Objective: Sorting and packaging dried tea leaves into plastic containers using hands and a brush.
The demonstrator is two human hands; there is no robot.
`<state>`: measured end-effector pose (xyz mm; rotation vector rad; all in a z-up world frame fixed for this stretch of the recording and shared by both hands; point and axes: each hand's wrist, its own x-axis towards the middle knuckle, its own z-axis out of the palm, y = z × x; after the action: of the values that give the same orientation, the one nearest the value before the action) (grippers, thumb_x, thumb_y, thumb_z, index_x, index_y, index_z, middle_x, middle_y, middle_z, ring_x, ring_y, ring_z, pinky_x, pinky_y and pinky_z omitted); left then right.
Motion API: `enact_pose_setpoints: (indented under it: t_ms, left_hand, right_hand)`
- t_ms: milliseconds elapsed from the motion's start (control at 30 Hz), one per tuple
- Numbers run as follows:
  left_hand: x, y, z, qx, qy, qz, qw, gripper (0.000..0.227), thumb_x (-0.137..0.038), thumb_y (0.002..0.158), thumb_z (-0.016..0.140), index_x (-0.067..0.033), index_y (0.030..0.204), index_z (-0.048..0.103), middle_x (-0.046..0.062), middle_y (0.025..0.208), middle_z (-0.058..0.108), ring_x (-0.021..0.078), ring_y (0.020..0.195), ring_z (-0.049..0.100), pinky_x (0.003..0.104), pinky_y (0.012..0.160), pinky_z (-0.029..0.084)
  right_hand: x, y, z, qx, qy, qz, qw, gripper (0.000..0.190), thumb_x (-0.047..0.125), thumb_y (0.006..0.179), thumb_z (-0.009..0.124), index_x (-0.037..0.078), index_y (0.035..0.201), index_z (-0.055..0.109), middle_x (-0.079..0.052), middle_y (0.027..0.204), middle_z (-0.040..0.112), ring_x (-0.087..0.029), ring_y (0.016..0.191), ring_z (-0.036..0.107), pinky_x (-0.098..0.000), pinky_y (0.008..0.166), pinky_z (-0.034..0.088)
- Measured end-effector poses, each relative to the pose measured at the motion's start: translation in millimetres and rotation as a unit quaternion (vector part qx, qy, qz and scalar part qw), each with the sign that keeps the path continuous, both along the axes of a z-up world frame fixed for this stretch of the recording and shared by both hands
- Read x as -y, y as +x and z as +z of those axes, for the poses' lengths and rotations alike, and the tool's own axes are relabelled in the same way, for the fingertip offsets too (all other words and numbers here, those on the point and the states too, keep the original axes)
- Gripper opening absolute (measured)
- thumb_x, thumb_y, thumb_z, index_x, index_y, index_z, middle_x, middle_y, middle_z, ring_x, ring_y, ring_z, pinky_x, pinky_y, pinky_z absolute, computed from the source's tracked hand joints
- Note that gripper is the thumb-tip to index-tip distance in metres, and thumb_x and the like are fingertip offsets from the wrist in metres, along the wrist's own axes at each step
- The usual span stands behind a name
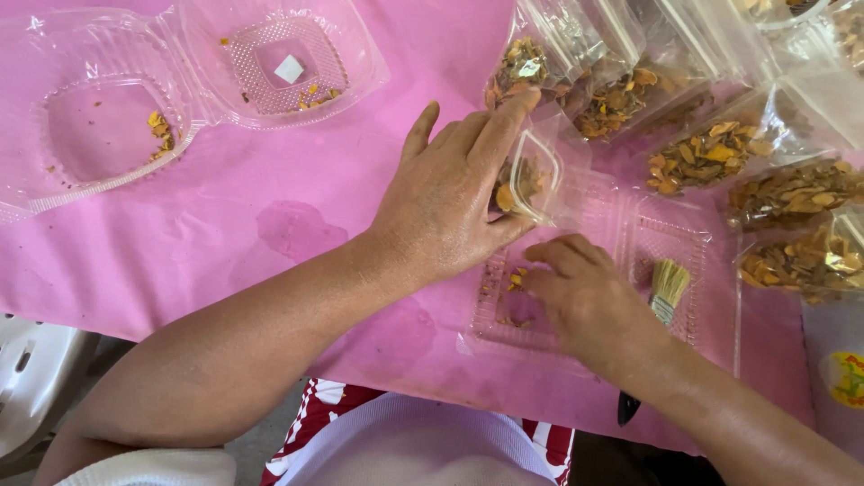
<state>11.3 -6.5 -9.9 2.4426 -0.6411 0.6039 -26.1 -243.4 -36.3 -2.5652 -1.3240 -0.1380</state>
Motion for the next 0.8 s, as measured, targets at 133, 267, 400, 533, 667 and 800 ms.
enact_pose_setpoints:
  t_ms: [133,267,400,533,667,800]
  left_hand:
    - [0.5,-2.5,2.4,-0.008,0.01,0.005,1.0,0.109,-0.041,0.073,0.092,-0.0108,0.154,0.025,0.004,0.127,0.065,0.0235,0.114,0.067,0.065,0.116,0.036]
    - [-0.1,-2.1,1.3,-0.013,0.006,-0.009,1.0,0.112,-0.042,0.073,0.096,-0.0091,0.154,0.025,0.007,0.129,0.064,0.0254,0.116,0.067,0.069,0.115,0.034]
    - [-0.5,-2.0,0.3,-0.014,0.016,-0.008,1.0,0.115,-0.046,0.076,0.095,-0.0094,0.156,0.022,0.008,0.132,0.063,0.0245,0.116,0.067,0.068,0.117,0.032]
    - [-0.6,-2.7,2.9,-0.004,0.023,-0.007,1.0,0.114,-0.044,0.075,0.094,-0.0084,0.156,0.023,0.009,0.132,0.064,0.0256,0.115,0.068,0.068,0.116,0.033]
    - [-0.6,-4.3,6.1,-0.006,0.02,-0.012,1.0,0.109,-0.042,0.076,0.093,-0.007,0.155,0.025,0.01,0.129,0.064,0.0258,0.113,0.068,0.07,0.115,0.032]
    - [0.1,-7.1,0.6,0.026,0.038,-0.003,0.999,0.099,-0.041,0.084,0.085,-0.007,0.156,0.025,0.01,0.127,0.064,0.0266,0.109,0.067,0.07,0.115,0.034]
  right_hand:
    - [-3.6,-6.5,16.7,-0.063,0.031,-0.075,0.995,0.02,0.013,0.098,0.062,0.002,0.111,0.072,-0.014,0.116,0.067,-0.029,0.109,0.061,-0.0409,0.101,0.051]
    - [-8.2,-16.7,11.7,-0.11,-0.061,-0.092,0.988,0.062,0.051,0.087,0.058,0.009,0.132,0.063,-0.014,0.133,0.062,-0.034,0.119,0.057,-0.05,0.102,0.048]
    - [-6.2,-10.8,3.5,-0.03,-0.005,-0.036,0.999,0.01,0.005,0.091,0.067,0.006,0.1,0.072,-0.006,0.106,0.068,-0.024,0.097,0.059,-0.0327,0.092,0.052]
    - [-1.2,-15.3,7.2,-0.112,-0.008,-0.066,0.991,0.034,0.014,0.092,0.066,0.001,0.124,0.068,-0.014,0.124,0.068,-0.03,0.115,0.059,-0.0427,0.104,0.049]
    - [-9.1,-21.2,11.4,-0.067,-0.029,0.034,0.997,0.042,0.002,0.08,0.064,-0.003,0.122,0.068,-0.017,0.121,0.064,-0.034,0.11,0.057,-0.0425,0.096,0.051]
    - [-9.9,-19.6,8.1,-0.063,0.028,0.104,0.992,0.025,-0.02,0.079,0.048,-0.001,0.09,0.061,-0.014,0.097,0.06,-0.031,0.087,0.051,-0.0391,0.075,0.048]
